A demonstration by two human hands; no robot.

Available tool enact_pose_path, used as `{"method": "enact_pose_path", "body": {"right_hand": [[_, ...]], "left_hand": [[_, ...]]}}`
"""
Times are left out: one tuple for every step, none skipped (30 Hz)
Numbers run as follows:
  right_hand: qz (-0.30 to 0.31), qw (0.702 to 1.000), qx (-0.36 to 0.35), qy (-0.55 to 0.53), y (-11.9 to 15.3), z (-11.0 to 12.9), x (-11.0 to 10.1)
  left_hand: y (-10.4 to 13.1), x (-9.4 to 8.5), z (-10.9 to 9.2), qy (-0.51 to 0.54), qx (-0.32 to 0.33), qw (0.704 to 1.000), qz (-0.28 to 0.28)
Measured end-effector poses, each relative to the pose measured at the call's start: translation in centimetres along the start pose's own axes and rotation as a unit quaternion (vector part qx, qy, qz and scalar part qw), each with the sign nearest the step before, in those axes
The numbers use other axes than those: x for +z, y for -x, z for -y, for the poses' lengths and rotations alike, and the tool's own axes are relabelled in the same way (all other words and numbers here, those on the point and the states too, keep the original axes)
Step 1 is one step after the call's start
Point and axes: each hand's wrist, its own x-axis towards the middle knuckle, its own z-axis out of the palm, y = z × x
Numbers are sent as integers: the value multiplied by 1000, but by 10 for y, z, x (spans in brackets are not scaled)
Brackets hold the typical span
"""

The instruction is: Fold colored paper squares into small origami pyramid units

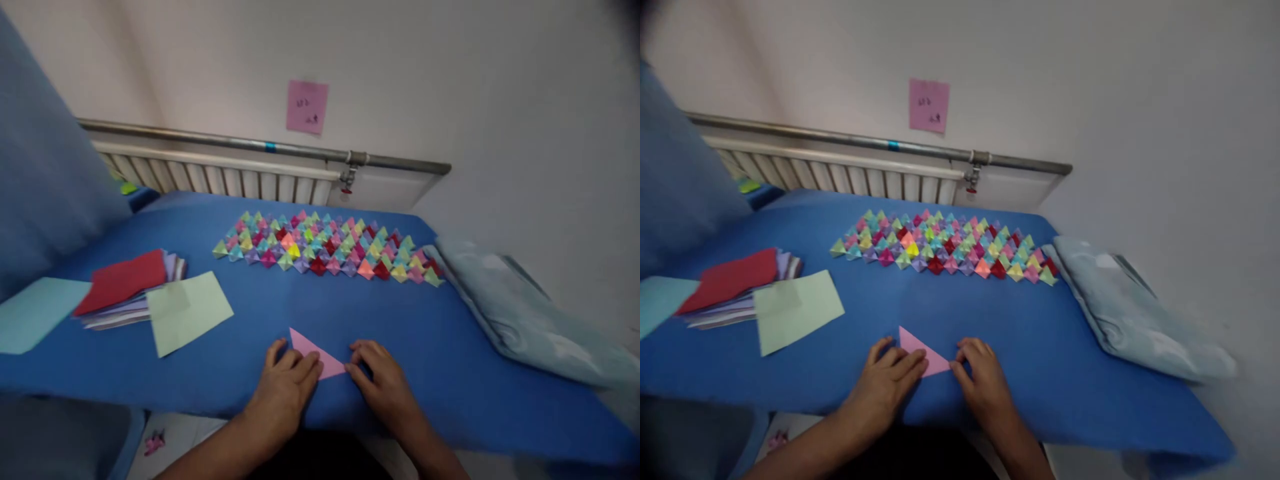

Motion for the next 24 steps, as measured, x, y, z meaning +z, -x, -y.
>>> {"method": "enact_pose_path", "body": {"right_hand": [[-4, 1000, -7, 0, 0, -1, 0], [-8, 1000, -9, 4, 0, -3, 0], [-11, 1000, -9, 8, -1, -4, 1], [-15, 1000, -9, 12, -1, -6, 1], [-18, 1000, -12, 13, -1, -7, 2], [-20, 1000, -19, 15, -2, -9, 2], [-27, 999, -23, 18, -2, -11, 3], [-34, 999, -25, 21, -2, -12, 3], [-38, 999, -27, 24, -1, -14, 4], [-43, 998, -28, 28, 0, -15, 4], [-48, 998, -28, 32, 1, -16, 4], [-53, 998, -27, 35, 2, -18, 3], [-58, 997, -25, 39, 3, -19, 3], [-62, 997, -25, 42, 5, -21, 3], [-62, 997, -25, 45, 6, -23, 2], [-61, 997, -27, 47, 6, -25, 2], [-61, 996, -31, 49, 7, -28, 3], [-61, 996, -36, 50, 7, -31, 4], [-64, 996, -43, 51, 7, -34, 5], [-67, 995, -51, 52, 8, -37, 7], [-69, 994, -59, 55, 8, -40, 8], [-72, 993, -69, 57, 9, -42, 10], [-74, 992, -78, 60, 10, -44, 12], [-77, 991, -85, 63, 11, -46, 13]], "left_hand": [[1, 3, 0, 8, -10, 1000, -4], [1, 5, 0, 12, -19, 1000, -15], [1, 6, 0, 13, -27, 999, -16], [1, 8, 1, 14, -28, 999, -12], [1, 8, 1, 14, -29, 999, -6], [1, 9, 1, 14, -30, 999, -2], [0, 8, 1, 15, -30, 999, 1], [0, 8, 1, 16, -30, 999, 1], [-1, 8, 1, 17, -31, 999, -1], [-1, 7, 1, 17, -32, 999, -4], [-2, 7, 1, 16, -34, 999, -8], [-3, 6, 0, 15, -36, 999, -12], [-3, 6, 0, 14, -38, 999, -16], [-4, 6, 0, 14, -39, 999, -19], [-5, 5, 0, 15, -40, 999, -20], [-5, 5, 0, 17, -40, 999, -19], [-5, 5, 0, 21, -41, 999, -19], [-6, 5, 0, 26, -42, 999, -19], [-6, 6, 0, 32, -44, 998, -21], [-6, 6, 1, 39, -47, 998, -26], [-6, 7, 1, 47, -49, 997, -33], [-6, 8, 1, 54, -49, 997, -39], [-6, 9, 2, 61, -48, 996, -45], [-6, 9, 2, 68, -45, 995, -51]]}}
